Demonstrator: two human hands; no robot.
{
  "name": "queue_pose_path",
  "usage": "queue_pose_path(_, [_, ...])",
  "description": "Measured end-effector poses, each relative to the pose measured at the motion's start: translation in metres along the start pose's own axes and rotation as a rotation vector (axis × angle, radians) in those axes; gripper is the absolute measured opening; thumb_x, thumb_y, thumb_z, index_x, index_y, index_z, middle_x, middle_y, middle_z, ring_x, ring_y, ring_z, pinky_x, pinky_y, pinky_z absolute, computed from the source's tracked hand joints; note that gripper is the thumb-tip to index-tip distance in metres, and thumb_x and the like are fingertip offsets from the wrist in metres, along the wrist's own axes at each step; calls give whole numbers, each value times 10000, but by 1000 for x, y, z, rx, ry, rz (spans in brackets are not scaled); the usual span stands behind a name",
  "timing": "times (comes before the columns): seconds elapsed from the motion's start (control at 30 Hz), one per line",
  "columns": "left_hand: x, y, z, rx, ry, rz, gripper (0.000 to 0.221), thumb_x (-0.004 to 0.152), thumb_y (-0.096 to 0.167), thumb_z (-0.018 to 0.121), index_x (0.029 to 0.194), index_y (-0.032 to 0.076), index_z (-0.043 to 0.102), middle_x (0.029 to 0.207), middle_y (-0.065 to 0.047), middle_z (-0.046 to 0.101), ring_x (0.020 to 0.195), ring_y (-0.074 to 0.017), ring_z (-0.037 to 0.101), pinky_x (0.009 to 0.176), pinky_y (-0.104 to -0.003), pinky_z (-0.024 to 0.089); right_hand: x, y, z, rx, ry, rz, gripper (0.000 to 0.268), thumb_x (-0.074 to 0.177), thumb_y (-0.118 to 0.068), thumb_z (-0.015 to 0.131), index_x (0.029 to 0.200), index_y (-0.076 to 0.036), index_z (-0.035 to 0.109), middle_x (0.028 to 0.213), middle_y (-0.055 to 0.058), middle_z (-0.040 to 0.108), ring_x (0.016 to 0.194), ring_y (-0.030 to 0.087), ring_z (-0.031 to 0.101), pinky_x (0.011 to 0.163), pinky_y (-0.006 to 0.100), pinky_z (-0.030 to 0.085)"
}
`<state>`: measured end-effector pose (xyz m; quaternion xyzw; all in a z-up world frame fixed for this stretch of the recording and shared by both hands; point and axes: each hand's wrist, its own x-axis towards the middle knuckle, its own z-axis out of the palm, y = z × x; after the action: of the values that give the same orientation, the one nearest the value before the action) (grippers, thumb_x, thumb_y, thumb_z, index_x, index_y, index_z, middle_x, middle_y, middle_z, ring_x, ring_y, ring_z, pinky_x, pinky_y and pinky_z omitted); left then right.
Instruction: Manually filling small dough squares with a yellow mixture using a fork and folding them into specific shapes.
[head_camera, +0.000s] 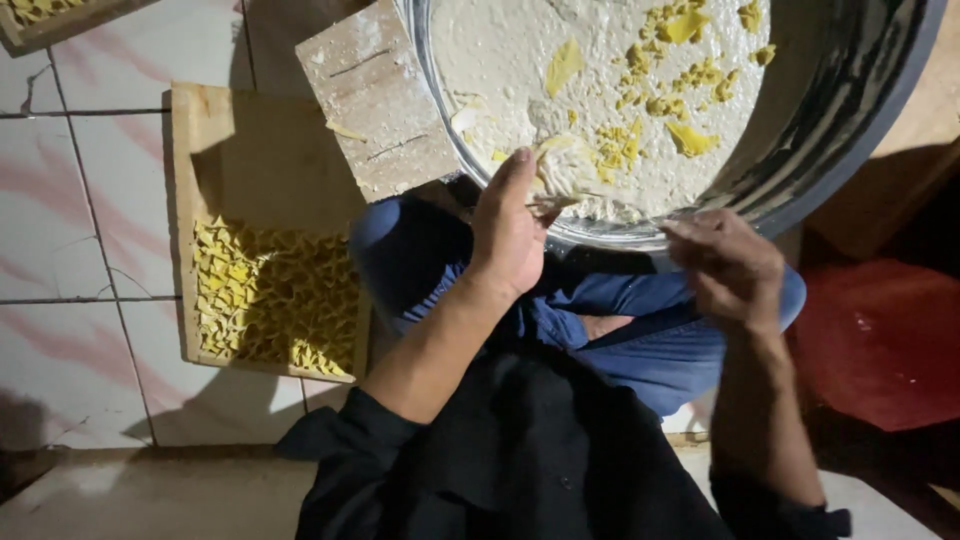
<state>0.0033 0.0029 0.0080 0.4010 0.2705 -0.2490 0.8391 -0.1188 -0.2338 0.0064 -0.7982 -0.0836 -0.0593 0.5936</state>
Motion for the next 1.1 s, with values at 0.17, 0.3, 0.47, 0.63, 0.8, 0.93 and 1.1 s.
queue_pose_path(0.17, [-8, -10, 1, -151, 19, -42, 384, 990, 418, 677, 1227, 116, 673, 1167, -162, 675, 978, -267, 656, 763, -322, 525, -3, 5, 35, -156, 250, 23, 269, 851, 60, 826, 1112, -1, 809, 944, 225, 695, 783, 305, 670, 686, 424, 549])
queue_pose_path(0.3, [-10, -1, -2, -98, -3, -31, 348, 1006, 441, 652, 1180, 141, 686, 1096, -145, 710, 898, -225, 679, 686, -237, 542, -7, -11, 24, -251, 218, 52, 232, 881, 27, 807, 1100, -49, 816, 905, 183, 709, 738, 308, 683, 637, 437, 540])
queue_pose_path(0.47, [-29, 17, 13, -180, -91, -7, 298, 967, 356, 714, 1087, 83, 702, 1002, -183, 717, 851, -303, 723, 722, -366, 629, -14, -6, 17, -82, 352, 115, 260, 1008, 11, 708, 1236, 125, 657, 821, 127, 519, 755, 150, 463, 670, 402, 475])
queue_pose_path(0.63, [-37, 0, 15, -66, -123, -97, 248, 945, 308, 735, 1023, 73, 711, 939, -141, 716, 791, -252, 727, 689, -359, 632, 17, -2, 37, 10, 350, -45, 353, 849, 56, 838, 1180, 88, 718, 908, 147, 513, 828, 205, 525, 749, 355, 455])
queue_pose_path(0.8, [-47, 8, 18, -5, -228, -125, 235, 900, 319, 788, 942, 94, 735, 803, -78, 683, 664, -233, 727, 567, -309, 631, 34, -22, 52, 210, 296, -69, 185, 843, 97, 812, 1006, 69, 729, 1169, 241, 556, 846, 171, 574, 713, 342, 503])
queue_pose_path(0.93, [-48, 5, 5, 28, -338, -118, 180, 934, 222, 740, 941, 42, 729, 715, -81, 668, 518, -134, 649, 462, -193, 521, 15, -5, 50, 327, 432, 35, 196, 803, 176, 809, 933, 130, 669, 942, 255, 668, 713, 210, 676, 539, 369, 537])
queue_pose_path(1.1, [-53, 6, -1, 14, -560, 22, 518, 878, -87, 659, 1377, -147, 533, 1123, -289, 693, 1081, -379, 699, 942, -510, 593, 15, -6, 45, 205, 532, 5, 180, 861, 195, 798, 933, 149, 639, 784, 236, 626, 605, 133, 524, 473, 324, 452])
